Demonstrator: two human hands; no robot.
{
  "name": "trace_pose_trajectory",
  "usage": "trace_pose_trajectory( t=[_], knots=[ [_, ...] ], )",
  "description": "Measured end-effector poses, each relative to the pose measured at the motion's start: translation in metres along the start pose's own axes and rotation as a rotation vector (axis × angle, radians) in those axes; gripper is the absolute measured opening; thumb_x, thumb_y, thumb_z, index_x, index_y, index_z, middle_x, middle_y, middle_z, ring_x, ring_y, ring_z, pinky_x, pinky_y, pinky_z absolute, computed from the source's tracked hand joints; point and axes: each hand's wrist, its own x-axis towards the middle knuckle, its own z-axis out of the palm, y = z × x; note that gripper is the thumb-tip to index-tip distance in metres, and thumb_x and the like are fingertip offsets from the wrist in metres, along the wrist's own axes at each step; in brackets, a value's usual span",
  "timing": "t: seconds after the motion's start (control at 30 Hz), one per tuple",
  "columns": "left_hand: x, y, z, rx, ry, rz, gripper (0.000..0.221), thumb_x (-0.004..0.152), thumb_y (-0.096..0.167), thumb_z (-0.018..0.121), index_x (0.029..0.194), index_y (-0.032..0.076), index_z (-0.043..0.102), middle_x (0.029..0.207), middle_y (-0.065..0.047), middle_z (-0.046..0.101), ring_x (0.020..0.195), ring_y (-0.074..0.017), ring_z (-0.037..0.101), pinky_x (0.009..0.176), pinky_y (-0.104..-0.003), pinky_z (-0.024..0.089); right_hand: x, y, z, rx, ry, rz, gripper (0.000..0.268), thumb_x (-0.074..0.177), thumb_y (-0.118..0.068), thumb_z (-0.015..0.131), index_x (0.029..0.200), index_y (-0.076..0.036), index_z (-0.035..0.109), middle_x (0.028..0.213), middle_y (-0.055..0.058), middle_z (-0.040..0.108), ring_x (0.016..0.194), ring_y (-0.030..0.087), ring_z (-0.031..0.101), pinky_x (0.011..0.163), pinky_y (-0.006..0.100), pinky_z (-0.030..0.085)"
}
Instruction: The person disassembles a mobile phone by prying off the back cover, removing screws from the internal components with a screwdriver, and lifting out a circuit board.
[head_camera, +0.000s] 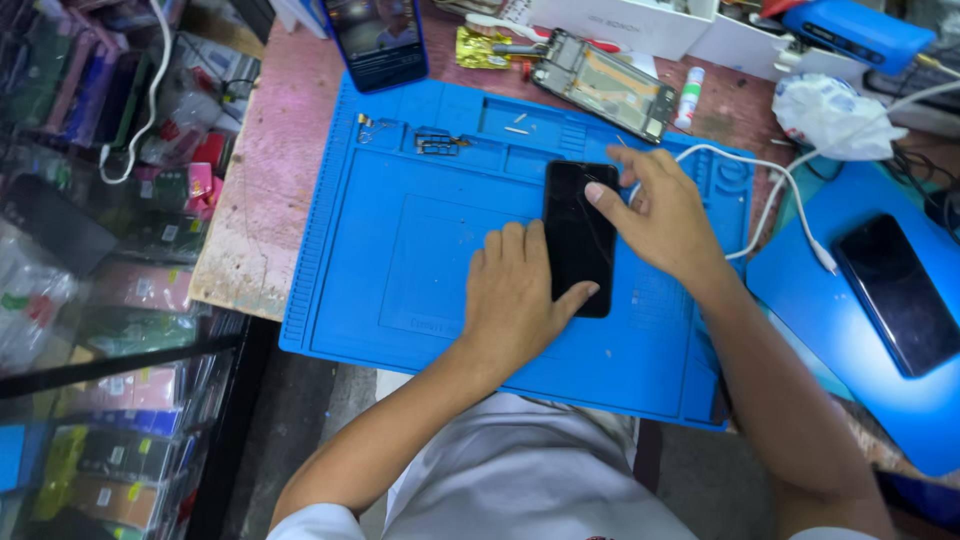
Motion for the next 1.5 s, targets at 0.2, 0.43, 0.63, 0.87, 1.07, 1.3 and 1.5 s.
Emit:
trace_pose_trajectory(
  t=[0.2, 0.43, 0.63, 0.87, 1.07, 1.3, 1.5],
  knots=[
    [0.007, -0.001, -0.003, -0.182, 0.11, 0.078, 0.073, 0.073, 0.039, 0.085, 0.123, -0.005, 0.056, 0.109, -0.023, 0.07, 0.103, -0.0399, 0.065, 0.087, -0.05, 0.047, -0.007, 0.021, 0.012, 0.005, 0.202, -0.232, 0.039, 0.1, -0.034, 0.08, 0.119, -0.002, 0.069, 0.104, 0.012, 0.059, 0.083, 0.021, 0.056, 0.07, 0.034, 0.046],
    [0.059, -0.046, -0.004, -0.437, -0.038, 0.346, 0.056, 0.094, 0.026, 0.069, 0.144, 0.01, 0.051, 0.102, -0.018, 0.076, 0.089, -0.0355, 0.075, 0.077, -0.045, 0.057, -0.004, 0.04, 0.01, 0.44, 0.151, 0.072, 0.038, 0.109, -0.032, 0.071, 0.115, 0.003, 0.059, 0.082, 0.002, 0.061, 0.069, 0.01, 0.054, 0.061, 0.029, 0.044],
    [0.096, -0.07, 0.004, -0.542, 0.015, 0.481, 0.039, 0.1, 0.033, 0.069, 0.135, 0.017, 0.064, 0.106, -0.008, 0.078, 0.088, -0.0222, 0.079, 0.079, -0.035, 0.062, -0.006, 0.035, 0.021, 0.545, 0.126, -0.051, 0.032, 0.11, -0.027, 0.07, 0.119, 0.002, 0.059, 0.097, 0.002, 0.065, 0.081, 0.006, 0.057, 0.068, 0.024, 0.047],
    [0.067, -0.064, -0.015, -0.271, 0.238, 0.529, 0.039, 0.099, 0.035, 0.069, 0.135, 0.022, 0.064, 0.095, -0.005, 0.074, 0.073, -0.0216, 0.069, 0.068, -0.036, 0.054, 0.002, 0.033, 0.022, 0.826, 0.021, 0.067, 0.03, 0.105, -0.018, 0.073, 0.122, -0.002, 0.053, 0.098, 0.005, 0.064, 0.077, 0.008, 0.058, 0.06, 0.025, 0.05],
    [0.07, -0.062, -0.032, -0.049, 0.436, 0.771, 0.03, 0.094, 0.027, 0.082, 0.117, 0.012, 0.07, 0.087, -0.001, 0.067, 0.076, -0.0199, 0.063, 0.074, -0.039, 0.045, 0.008, 0.042, 0.006, 0.779, -0.039, -0.184, 0.039, 0.088, -0.007, 0.08, 0.12, -0.003, 0.059, 0.115, 0.006, 0.065, 0.104, 0.014, 0.068, 0.088, 0.028, 0.058],
    [0.076, -0.047, -0.049, 0.06, 0.404, 0.807, 0.024, 0.091, 0.022, 0.083, 0.11, 0.012, 0.072, 0.095, 0.001, 0.071, 0.087, -0.0182, 0.063, 0.083, -0.039, 0.042, 0.007, 0.031, -0.008, 0.386, 0.041, -0.353, 0.032, 0.082, -0.006, 0.088, 0.098, -0.003, 0.061, 0.115, 0.009, 0.069, 0.098, 0.016, 0.068, 0.081, 0.029, 0.056],
    [0.076, -0.044, -0.047, 0.057, 0.374, 0.789, 0.023, 0.091, 0.021, 0.084, 0.109, 0.012, 0.071, 0.099, 0.001, 0.072, 0.091, -0.019, 0.064, 0.086, -0.04, 0.041, 0.005, 0.032, -0.008, 0.4, 0.012, -0.285, 0.033, 0.079, -0.004, 0.088, 0.095, -0.004, 0.058, 0.113, 0.009, 0.069, 0.093, 0.014, 0.07, 0.073, 0.027, 0.057]
  ],
)
